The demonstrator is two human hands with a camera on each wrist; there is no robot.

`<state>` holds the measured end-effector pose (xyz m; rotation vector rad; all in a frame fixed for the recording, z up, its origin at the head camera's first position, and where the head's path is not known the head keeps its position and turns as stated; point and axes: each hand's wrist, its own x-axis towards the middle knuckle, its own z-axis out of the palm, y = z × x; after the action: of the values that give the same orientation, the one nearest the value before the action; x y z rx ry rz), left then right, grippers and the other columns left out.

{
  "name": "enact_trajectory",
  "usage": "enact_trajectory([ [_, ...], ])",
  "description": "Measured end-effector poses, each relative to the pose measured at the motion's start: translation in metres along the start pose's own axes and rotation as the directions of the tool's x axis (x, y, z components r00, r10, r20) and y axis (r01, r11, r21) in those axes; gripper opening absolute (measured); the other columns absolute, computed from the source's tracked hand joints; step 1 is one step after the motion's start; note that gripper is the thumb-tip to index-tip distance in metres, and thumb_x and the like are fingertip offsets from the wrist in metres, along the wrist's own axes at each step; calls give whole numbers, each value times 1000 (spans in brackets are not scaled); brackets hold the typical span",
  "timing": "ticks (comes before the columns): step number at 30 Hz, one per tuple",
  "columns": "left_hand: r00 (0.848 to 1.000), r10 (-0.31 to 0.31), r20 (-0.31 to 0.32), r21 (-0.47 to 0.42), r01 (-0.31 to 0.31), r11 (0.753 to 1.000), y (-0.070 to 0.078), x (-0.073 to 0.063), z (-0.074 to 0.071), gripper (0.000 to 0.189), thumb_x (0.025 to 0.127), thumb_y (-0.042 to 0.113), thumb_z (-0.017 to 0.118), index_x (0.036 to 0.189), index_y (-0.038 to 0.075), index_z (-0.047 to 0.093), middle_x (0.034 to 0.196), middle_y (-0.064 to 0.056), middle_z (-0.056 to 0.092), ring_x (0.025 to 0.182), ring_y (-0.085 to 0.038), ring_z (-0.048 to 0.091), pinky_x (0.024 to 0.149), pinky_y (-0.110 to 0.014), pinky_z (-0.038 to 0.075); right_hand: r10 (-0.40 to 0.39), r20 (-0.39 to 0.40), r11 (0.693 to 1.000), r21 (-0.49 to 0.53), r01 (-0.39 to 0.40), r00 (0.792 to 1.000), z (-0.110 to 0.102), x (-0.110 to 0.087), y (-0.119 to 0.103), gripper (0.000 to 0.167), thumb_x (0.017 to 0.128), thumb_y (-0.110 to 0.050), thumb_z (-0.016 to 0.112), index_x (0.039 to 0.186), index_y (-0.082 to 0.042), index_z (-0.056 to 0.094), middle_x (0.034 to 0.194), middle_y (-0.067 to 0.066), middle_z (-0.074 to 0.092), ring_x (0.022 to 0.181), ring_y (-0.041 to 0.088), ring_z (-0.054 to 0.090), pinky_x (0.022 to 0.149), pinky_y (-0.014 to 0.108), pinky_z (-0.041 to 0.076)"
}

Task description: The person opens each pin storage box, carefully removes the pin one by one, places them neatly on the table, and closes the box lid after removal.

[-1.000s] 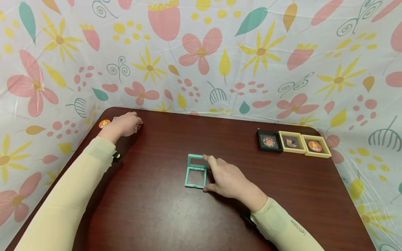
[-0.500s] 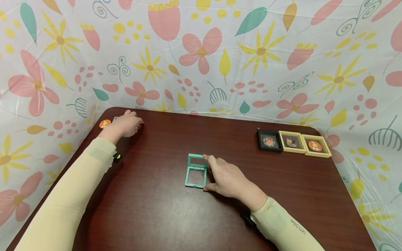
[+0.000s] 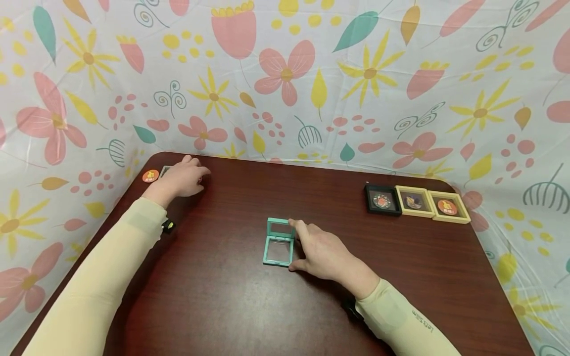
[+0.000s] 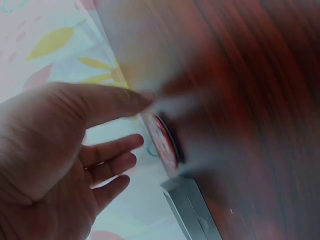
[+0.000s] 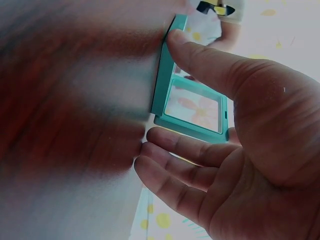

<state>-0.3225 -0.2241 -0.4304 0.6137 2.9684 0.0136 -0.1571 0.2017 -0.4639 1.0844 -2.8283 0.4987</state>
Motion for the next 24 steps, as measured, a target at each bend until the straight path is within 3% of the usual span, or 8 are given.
enact_trajectory([
  [10,987,155,-46,-156,-161,975,49,-6,-1,51,104,24,77,151,7,68,141,-20,64,129,-39,51,107,-55,51,3,3,1000,0,-3,1000,0,0,0,106,80,-39,103,158,-3,39,117,8,74,105,24,73,80,46,61],
  [14,976,203,-81,-181,-215,960,73,-10,1,47,105,21,74,149,5,70,140,-17,67,133,-37,57,111,-52,50,8,11,1000,4,-8,1000,0,0,0,105,81,-38,103,158,-3,40,117,8,73,106,24,72,79,46,61],
  [17,969,218,-119,-216,-240,946,90,-11,6,43,107,21,71,146,4,71,136,-13,71,128,-31,66,107,-48,54,10,15,1000,7,-10,1000,0,0,-1,106,81,-39,103,158,-3,40,118,8,73,106,24,72,79,46,61],
  [21,964,225,-142,-346,-261,901,114,-18,6,41,112,29,67,144,3,72,130,-9,73,116,-24,72,102,-45,57,7,15,1000,12,-7,1000,0,0,0,107,80,-40,103,158,-3,40,118,9,73,107,24,73,80,46,61],
  [24,966,215,-143,-454,-257,853,131,-22,6,43,115,39,63,142,7,74,132,-6,74,119,-22,71,105,-45,55,9,17,1000,16,-10,1000,0,1,0,107,80,-40,103,157,-4,39,118,9,73,107,24,73,80,45,61],
])
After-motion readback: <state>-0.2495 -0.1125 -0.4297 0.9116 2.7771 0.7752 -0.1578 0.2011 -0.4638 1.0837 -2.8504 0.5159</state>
